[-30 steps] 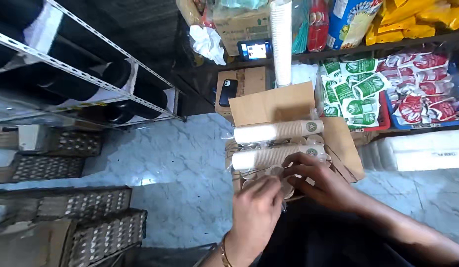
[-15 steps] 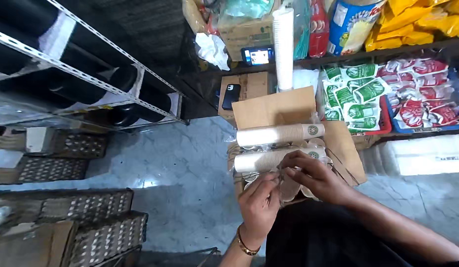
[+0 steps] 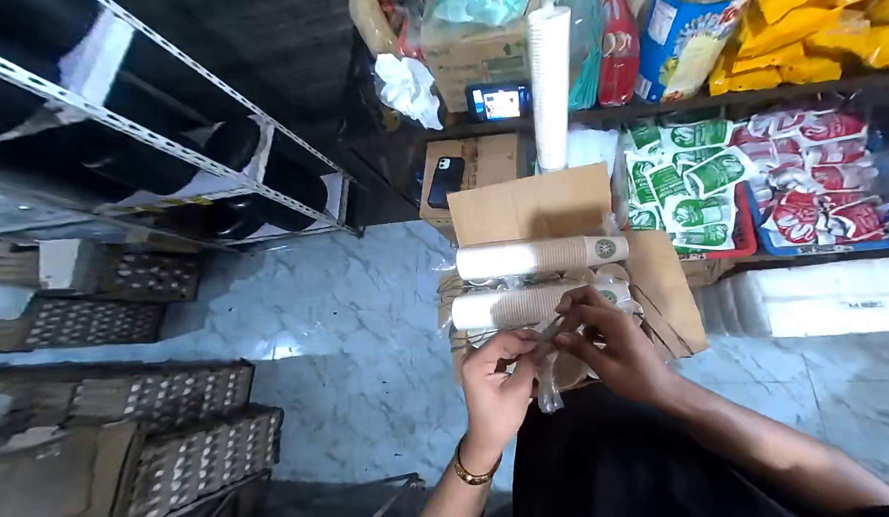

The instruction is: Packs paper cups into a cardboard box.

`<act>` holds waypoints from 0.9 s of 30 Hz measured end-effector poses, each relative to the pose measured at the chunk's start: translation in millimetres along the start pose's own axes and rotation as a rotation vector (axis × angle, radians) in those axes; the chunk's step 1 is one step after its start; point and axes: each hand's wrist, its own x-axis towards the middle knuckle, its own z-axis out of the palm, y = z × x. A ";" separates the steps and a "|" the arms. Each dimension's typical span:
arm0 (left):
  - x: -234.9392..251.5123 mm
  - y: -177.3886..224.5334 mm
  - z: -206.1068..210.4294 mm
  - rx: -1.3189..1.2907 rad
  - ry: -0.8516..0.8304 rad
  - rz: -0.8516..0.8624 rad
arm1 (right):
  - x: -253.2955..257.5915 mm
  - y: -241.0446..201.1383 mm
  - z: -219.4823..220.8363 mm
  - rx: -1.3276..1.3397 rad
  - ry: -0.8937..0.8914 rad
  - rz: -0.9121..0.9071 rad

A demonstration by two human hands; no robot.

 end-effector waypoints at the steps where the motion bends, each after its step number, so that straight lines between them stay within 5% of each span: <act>1: 0.8 -0.1 -1.2 -0.038 0.006 -0.048 | -2.6 1.1 -0.2 -0.078 0.026 -0.049; 9: 8.5 -16.3 2.6 -0.186 0.082 -0.189 | -34.3 10.9 -4.8 -0.467 0.155 -0.416; 19: 43.6 15.4 -1.4 -0.146 -0.414 -0.362 | -25.2 0.3 -11.5 -0.500 0.174 -0.376; 27: 50.1 18.4 -6.2 0.000 -0.553 -0.296 | -21.9 -1.4 -11.6 -0.497 0.129 -0.393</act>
